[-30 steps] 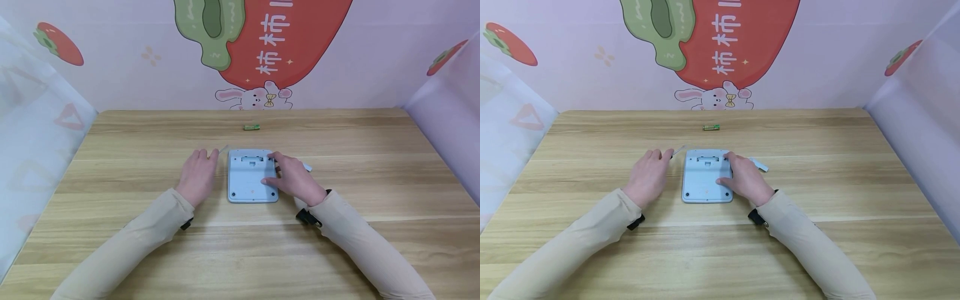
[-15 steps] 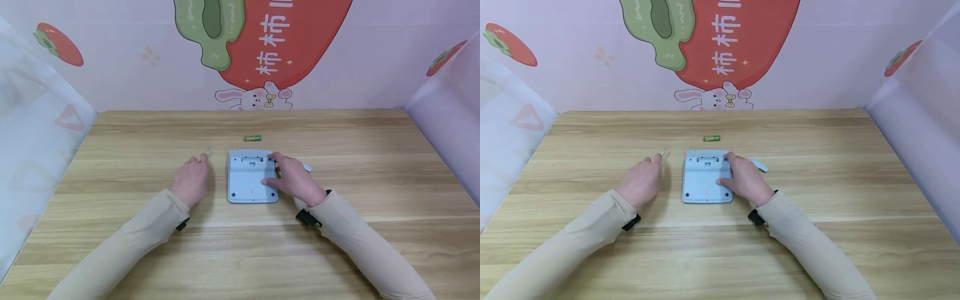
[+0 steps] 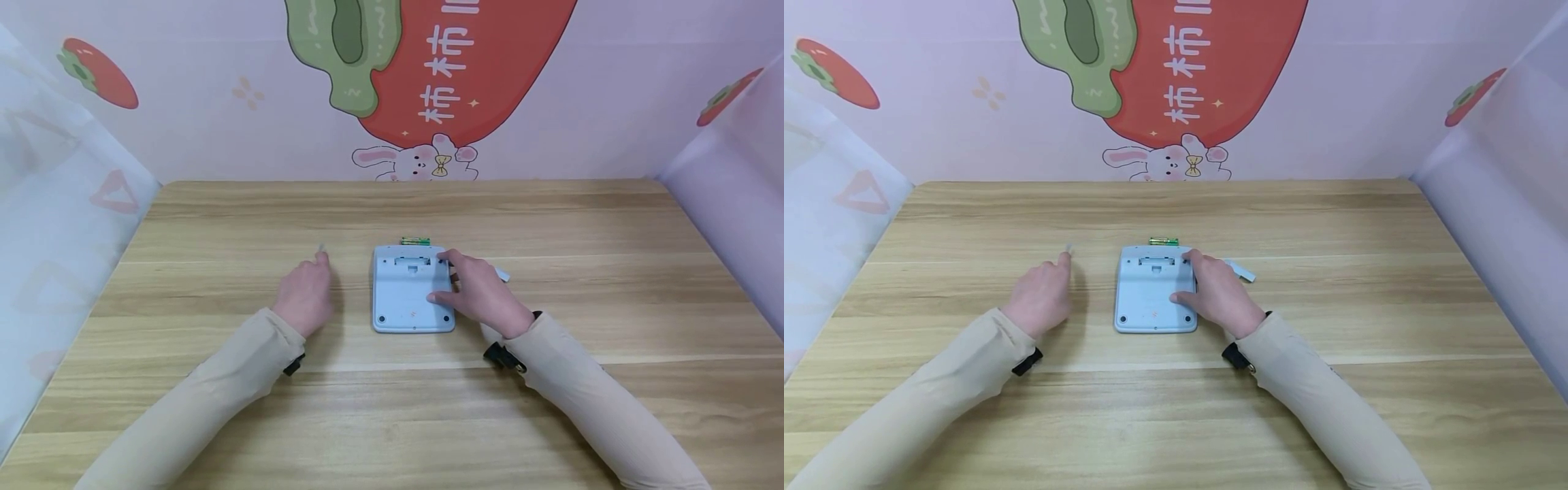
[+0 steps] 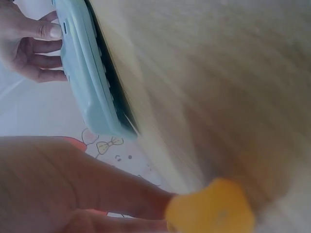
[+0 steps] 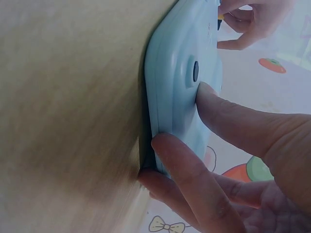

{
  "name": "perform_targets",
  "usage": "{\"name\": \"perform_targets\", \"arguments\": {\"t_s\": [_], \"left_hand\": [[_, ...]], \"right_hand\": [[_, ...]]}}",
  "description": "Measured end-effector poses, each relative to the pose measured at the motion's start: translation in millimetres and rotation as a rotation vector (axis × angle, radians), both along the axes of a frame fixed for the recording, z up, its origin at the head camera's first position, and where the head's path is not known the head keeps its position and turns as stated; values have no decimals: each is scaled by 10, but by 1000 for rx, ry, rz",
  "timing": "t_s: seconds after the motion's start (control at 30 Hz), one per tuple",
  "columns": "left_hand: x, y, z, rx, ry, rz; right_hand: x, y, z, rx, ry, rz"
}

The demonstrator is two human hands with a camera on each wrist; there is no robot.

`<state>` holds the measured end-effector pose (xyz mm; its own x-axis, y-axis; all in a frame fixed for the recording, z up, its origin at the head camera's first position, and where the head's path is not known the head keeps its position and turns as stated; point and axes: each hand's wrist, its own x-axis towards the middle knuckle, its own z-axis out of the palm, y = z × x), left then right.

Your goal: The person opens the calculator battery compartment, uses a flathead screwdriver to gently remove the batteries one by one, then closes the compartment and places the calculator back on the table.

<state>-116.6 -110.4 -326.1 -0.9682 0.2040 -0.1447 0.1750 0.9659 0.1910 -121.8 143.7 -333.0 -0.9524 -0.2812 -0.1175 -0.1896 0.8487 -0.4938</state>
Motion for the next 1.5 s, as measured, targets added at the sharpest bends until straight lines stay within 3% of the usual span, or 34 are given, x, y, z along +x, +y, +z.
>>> {"name": "perform_targets", "arguments": {"t_s": [0.5,0.8,1.17,1.5], "left_hand": [[-33,-55,-53,-43,-10,7],[0,-62,-77,-106,78,-17],[-14,8,-6,-206,99,13],[-34,160,-28,-183,280,-134]], "right_hand": [[-6,0,-7,-3,9,8],[-7,0,-13,3,16,8],[-17,-2,3,6,0,0],[-15,-3,5,2,2,6]]}}
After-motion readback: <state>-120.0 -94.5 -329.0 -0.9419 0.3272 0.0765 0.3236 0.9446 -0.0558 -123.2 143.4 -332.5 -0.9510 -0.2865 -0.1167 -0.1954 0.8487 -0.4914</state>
